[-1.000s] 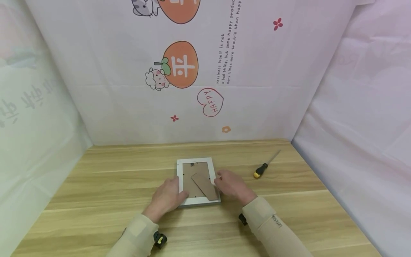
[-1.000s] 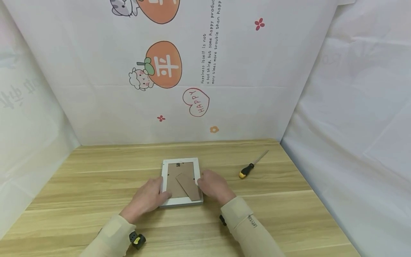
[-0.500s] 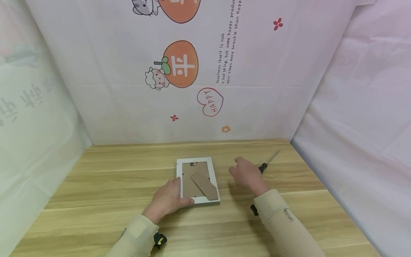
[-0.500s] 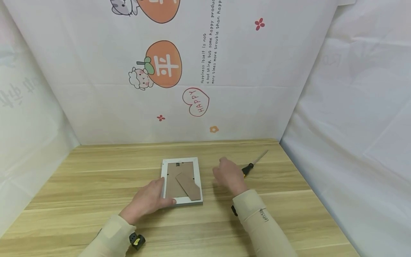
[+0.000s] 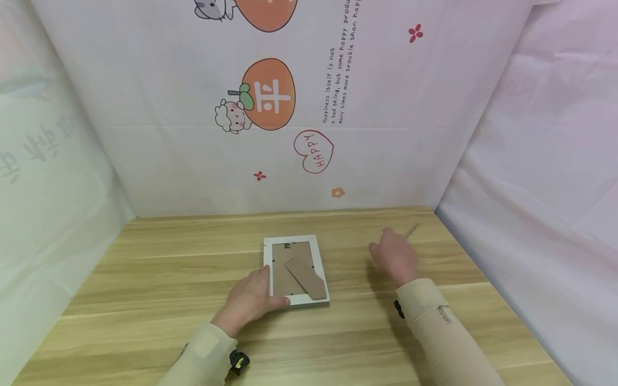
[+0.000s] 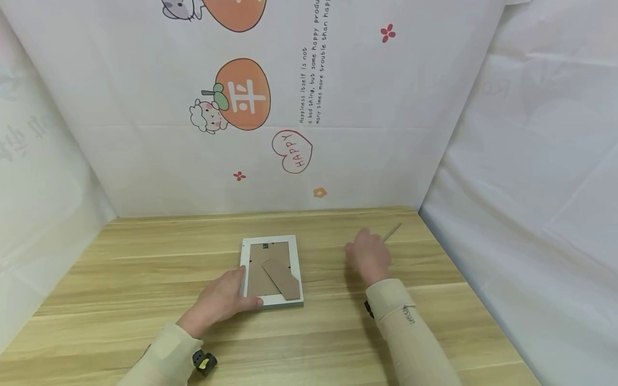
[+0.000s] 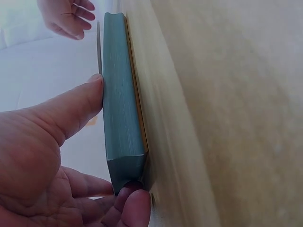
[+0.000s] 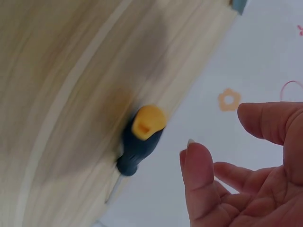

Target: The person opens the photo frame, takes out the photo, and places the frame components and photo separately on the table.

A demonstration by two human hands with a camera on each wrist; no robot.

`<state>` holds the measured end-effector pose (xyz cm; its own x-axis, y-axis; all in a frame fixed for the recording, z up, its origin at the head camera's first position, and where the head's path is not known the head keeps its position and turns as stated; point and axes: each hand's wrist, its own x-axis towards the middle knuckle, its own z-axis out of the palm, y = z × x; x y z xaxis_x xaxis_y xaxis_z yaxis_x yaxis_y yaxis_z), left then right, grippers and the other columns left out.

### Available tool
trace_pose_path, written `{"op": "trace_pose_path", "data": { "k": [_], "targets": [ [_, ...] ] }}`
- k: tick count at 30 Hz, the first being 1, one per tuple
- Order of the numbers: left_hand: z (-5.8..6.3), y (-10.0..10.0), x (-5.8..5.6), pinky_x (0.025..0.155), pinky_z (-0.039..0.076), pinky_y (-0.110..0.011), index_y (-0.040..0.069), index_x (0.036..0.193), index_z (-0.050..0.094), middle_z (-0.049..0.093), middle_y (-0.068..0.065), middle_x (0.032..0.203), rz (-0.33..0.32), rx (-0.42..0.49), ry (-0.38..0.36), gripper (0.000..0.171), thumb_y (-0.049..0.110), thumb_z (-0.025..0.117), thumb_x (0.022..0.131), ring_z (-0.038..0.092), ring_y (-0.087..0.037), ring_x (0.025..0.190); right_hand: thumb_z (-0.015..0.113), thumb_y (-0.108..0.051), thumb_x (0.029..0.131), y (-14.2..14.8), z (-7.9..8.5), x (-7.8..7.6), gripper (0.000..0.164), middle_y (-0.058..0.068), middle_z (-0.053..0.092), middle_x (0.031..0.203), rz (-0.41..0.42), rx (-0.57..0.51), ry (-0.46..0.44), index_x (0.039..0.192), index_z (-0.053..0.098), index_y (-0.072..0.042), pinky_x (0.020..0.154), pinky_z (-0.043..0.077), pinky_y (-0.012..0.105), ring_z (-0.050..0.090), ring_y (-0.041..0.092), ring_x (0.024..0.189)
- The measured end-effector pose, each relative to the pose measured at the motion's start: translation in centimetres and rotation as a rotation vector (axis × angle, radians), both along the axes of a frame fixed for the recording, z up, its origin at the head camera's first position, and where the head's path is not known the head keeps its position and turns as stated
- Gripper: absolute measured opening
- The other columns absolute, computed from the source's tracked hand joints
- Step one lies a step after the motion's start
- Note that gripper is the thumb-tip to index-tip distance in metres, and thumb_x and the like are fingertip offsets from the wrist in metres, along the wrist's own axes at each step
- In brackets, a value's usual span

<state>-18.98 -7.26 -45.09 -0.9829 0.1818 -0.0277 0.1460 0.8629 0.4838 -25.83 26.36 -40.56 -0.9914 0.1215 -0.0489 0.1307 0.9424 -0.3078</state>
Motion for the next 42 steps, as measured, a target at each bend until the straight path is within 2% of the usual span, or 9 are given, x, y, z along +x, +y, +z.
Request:
{"op": "trace_pose_path", "data": {
  "k": [4, 9, 12, 20, 28, 35, 42],
  "targets": [
    [0.1, -0.1, 0.0, 0.081, 0.05, -0.047, -0.003, 0.136, 0.048, 0.063, -0.011, 0.108, -0.001, 0.001, -0.007, 0.096, 0.054, 0.081, 0.066, 0.055, -0.021, 0.087, 0.05, -0.035, 0.093, 1.0, -0.3, -0.4, 0.049, 0.026, 0.057, 0.09, -0.053, 0.003, -0.004, 0.119, 0.044, 0.007, 0.049, 0.047, 0.043, 0.056, 0.033, 0.068],
    [0.2, -0.1, 0.0, 0.08, 0.05, -0.047, -0.002, 0.134, 0.05, 0.063, -0.01, 0.107, -0.005, 0.01, -0.009, 0.093, 0.054, 0.081, 0.066, 0.055, -0.021, 0.086, 0.053, -0.032, 0.088, 1.9, -0.9, -0.8, 0.038, 0.023, 0.056, 0.084, -0.12, -0.01, -0.028, 0.104, 0.05, 0.002, 0.046, 0.045, 0.04, 0.054, 0.031, 0.066],
    [0.3, -0.2, -0.1, 0.081, 0.05, -0.047, -0.002, 0.134, 0.05, 0.063, -0.011, 0.108, -0.008, 0.009, -0.013, 0.094, 0.054, 0.081, 0.066, 0.056, -0.022, 0.088, 0.053, -0.035, 0.09, 2.3, -1.4, -1.1, 0.038, 0.02, 0.057, 0.079, -0.143, -0.016, -0.064, 0.1, 0.052, 0.002, 0.046, 0.045, 0.038, 0.053, 0.027, 0.063],
    [0.3, -0.3, -0.1, 0.074, 0.05, -0.045, 0.002, 0.13, 0.053, 0.06, -0.005, 0.097, -0.019, 0.019, -0.02, 0.087, 0.053, 0.082, 0.066, 0.053, -0.019, 0.08, 0.051, -0.043, 0.093, 2.9, -2.3, -1.5, 0.059, 0.022, 0.056, 0.081, -0.149, -0.038, -0.122, 0.119, 0.045, 0.009, 0.05, 0.046, 0.038, 0.054, 0.029, 0.065],
    [0.2, -0.2, -0.1, 0.086, 0.05, -0.049, -0.003, 0.142, 0.042, 0.062, -0.016, 0.12, -0.01, -0.005, -0.025, 0.103, 0.056, 0.08, 0.067, 0.057, -0.023, 0.094, 0.05, -0.044, 0.093, 2.9, -2.9, -1.9, 0.062, 0.025, 0.057, 0.083, -0.167, -0.058, -0.089, 0.121, 0.036, 0.01, 0.052, 0.047, 0.04, 0.055, 0.032, 0.068],
    [0.2, -0.3, -0.2, 0.078, 0.05, -0.047, 0.0, 0.137, 0.047, 0.062, -0.01, 0.107, -0.011, 0.008, -0.021, 0.096, 0.055, 0.08, 0.067, 0.054, -0.02, 0.084, 0.05, -0.037, 0.091, 2.8, -3.0, -2.1, 0.064, 0.027, 0.057, 0.083, -0.176, -0.076, -0.124, 0.122, 0.032, 0.016, 0.056, 0.048, 0.041, 0.055, 0.033, 0.069],
    [0.2, -0.4, -0.3, 0.077, 0.05, -0.046, -0.001, 0.139, 0.046, 0.061, -0.009, 0.107, -0.008, 0.01, -0.022, 0.098, 0.055, 0.08, 0.067, 0.053, -0.02, 0.083, 0.049, -0.035, 0.09, 2.9, -3.3, -2.4, 0.078, 0.027, 0.057, 0.087, -0.162, -0.055, -0.144, 0.134, 0.022, 0.023, 0.058, 0.049, 0.04, 0.056, 0.032, 0.07]
  ]
}}
